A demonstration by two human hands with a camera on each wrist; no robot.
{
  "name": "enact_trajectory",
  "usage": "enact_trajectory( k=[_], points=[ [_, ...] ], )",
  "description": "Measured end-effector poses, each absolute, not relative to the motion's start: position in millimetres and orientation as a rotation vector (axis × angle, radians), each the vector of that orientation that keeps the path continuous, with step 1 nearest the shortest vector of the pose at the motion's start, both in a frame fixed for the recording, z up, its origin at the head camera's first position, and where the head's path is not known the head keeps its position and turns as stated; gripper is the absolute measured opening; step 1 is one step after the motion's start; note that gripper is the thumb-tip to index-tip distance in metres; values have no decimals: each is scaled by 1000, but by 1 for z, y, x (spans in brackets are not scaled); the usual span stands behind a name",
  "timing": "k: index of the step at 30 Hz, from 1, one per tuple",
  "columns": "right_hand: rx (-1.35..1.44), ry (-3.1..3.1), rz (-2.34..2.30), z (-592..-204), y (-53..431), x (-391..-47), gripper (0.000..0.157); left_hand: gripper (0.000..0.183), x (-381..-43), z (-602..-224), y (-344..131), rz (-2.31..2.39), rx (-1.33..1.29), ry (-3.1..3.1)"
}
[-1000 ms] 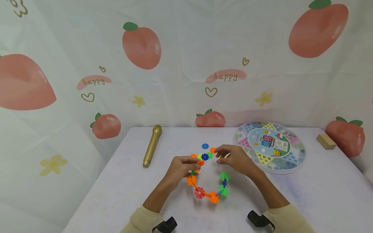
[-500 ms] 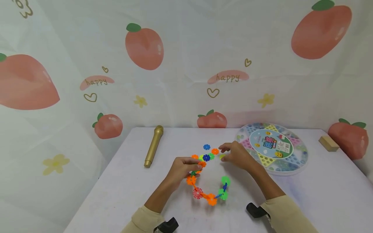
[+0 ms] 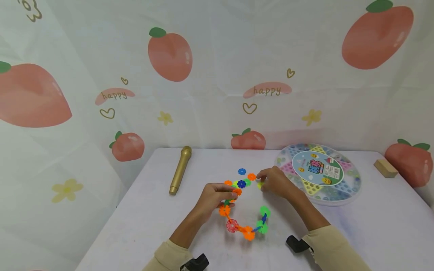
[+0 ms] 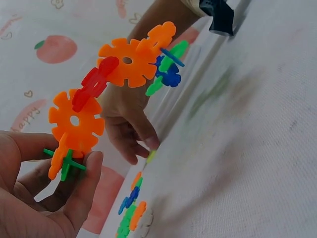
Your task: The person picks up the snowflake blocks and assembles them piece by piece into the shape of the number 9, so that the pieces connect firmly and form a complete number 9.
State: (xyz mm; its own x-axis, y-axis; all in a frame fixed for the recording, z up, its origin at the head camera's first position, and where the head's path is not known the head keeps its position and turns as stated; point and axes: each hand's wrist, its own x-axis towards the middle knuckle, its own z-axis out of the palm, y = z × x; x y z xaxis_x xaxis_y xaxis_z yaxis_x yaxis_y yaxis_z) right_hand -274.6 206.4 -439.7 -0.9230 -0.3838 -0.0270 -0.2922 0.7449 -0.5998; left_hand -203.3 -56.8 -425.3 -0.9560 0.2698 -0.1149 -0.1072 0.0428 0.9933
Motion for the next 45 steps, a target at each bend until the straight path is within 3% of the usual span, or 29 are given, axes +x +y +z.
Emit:
enact_trajectory(
  k=[4,11,20,32,45],
  points=[
    [-487,2788,-884,-438,205,-272,32,19,-203,-425,-56,1995,172,2050],
    [-505,2785,-948,-435,205,-263,6,19,-203,-426,-56,1999,179,2044],
    [-539,2624,-1218,-421,196,-242,13,17,-205,-431,-56,2006,201,2039],
    [-390,2433,-1473,-413,187,-227,26,19,-204,-432,-54,2005,197,2052],
    [-407,2439,-1506,-414,186,-222,35,17,-203,-431,-55,1993,232,2066]
  ],
)
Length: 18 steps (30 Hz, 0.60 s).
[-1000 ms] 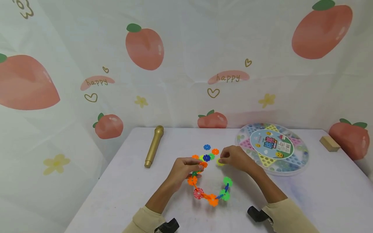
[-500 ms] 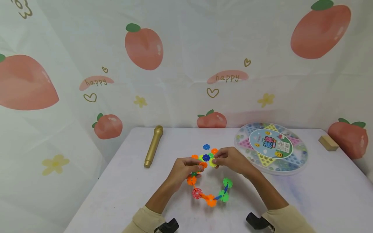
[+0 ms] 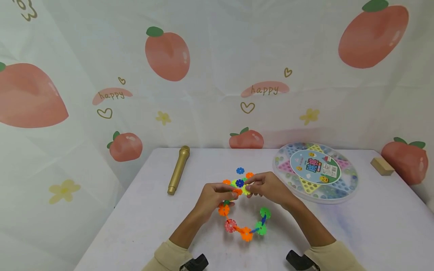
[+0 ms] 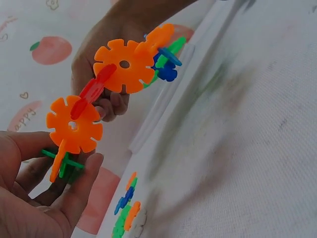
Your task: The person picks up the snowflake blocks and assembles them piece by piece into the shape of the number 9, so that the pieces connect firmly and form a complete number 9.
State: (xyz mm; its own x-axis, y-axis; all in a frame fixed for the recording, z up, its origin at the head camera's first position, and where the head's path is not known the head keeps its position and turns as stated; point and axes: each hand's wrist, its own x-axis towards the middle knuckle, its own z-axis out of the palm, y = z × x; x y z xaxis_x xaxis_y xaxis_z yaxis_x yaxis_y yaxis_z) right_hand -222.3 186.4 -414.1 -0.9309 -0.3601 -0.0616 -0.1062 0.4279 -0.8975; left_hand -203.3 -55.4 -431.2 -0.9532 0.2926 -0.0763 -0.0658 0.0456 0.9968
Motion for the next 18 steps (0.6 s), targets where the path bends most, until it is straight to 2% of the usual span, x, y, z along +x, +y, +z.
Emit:
enact_trajectory(
  k=[18],
  points=[
    [-379,2395,-1548,-415,186,-221,31,12,-204,-432,-54,2006,248,2075]
  ],
)
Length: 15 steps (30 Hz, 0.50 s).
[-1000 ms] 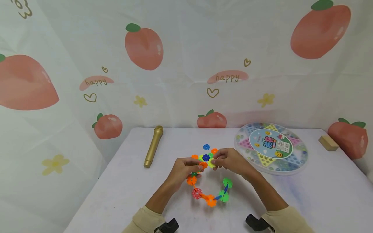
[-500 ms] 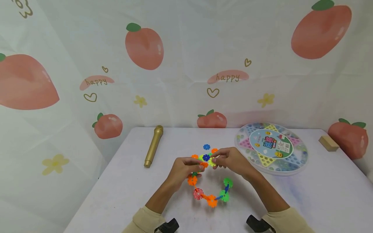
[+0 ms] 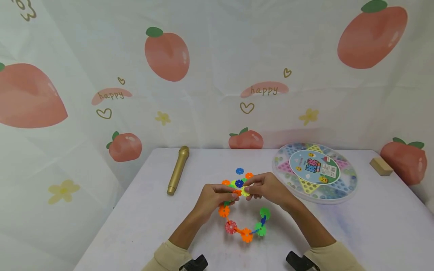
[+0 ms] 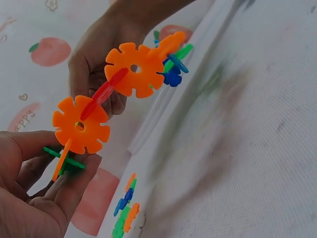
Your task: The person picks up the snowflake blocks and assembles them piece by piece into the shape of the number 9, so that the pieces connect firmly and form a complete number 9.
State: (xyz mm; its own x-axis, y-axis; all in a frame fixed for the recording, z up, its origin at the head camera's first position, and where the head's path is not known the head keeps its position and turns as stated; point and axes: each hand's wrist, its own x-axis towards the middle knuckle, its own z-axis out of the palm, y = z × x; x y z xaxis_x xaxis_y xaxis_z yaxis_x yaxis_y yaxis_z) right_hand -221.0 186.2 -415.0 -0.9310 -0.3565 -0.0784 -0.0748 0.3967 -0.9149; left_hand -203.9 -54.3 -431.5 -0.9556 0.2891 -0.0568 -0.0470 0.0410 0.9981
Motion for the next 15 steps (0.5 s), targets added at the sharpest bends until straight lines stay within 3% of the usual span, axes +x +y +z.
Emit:
enact_trajectory(
  k=[15],
  points=[
    [-392,2341,-1628,-413,175,-214,30,9,-201,-430,-52,2018,268,2112]
  ],
)
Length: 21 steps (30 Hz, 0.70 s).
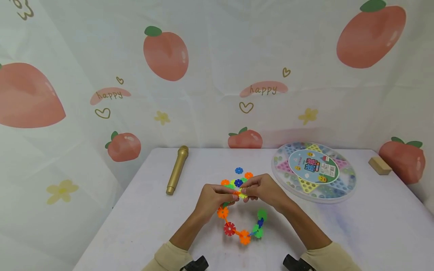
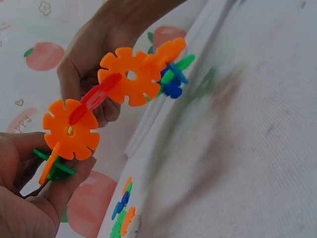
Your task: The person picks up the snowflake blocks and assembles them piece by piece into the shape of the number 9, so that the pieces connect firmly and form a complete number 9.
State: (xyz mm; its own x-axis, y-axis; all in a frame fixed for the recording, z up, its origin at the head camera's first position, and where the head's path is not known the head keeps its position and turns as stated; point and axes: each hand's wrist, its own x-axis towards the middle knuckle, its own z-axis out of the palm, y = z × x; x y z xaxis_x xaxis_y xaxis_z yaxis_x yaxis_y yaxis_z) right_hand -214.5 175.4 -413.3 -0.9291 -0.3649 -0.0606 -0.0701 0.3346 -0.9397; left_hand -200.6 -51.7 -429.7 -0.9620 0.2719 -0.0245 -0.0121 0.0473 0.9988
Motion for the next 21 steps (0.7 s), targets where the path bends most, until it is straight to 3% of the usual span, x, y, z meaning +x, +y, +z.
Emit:
enact_trajectory(
  k=[8,21],
  points=[
    [-396,2337,-1606,-414,176,-215,32,11,-201,-430,-52,2015,264,2085],
    [-340,2302,-1624,-417,184,-221,33,30,-203,-432,-51,1987,227,1978]
  ],
)
